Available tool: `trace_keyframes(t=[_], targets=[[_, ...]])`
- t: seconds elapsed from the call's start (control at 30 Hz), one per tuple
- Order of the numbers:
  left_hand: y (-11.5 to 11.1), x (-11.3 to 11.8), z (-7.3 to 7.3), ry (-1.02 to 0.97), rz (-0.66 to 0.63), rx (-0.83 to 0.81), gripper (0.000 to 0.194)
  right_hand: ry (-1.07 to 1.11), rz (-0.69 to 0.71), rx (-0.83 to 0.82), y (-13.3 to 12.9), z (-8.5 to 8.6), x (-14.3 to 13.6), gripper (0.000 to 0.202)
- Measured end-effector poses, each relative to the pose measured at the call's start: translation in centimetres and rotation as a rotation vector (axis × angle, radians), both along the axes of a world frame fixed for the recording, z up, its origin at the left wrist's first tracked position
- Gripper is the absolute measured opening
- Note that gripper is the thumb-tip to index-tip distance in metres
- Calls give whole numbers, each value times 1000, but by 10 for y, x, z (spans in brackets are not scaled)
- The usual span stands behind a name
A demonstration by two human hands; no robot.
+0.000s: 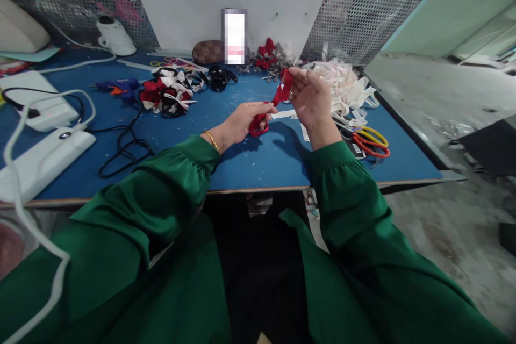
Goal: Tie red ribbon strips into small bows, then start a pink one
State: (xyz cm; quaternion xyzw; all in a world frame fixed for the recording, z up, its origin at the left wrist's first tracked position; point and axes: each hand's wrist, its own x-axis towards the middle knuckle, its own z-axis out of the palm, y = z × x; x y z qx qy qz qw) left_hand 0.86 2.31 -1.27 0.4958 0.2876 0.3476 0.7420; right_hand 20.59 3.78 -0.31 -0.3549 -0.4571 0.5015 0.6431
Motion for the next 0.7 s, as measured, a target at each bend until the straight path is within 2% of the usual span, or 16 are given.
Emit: trace_keyframes(t=[0.2,0.7], targets=[[-6,1,2,19,-4,-16,18,-24,7,8,-1,-2,-3,31],[-9,2,2,8,-48,-55,20,17,78,-13,-1,-1,-8,31]])
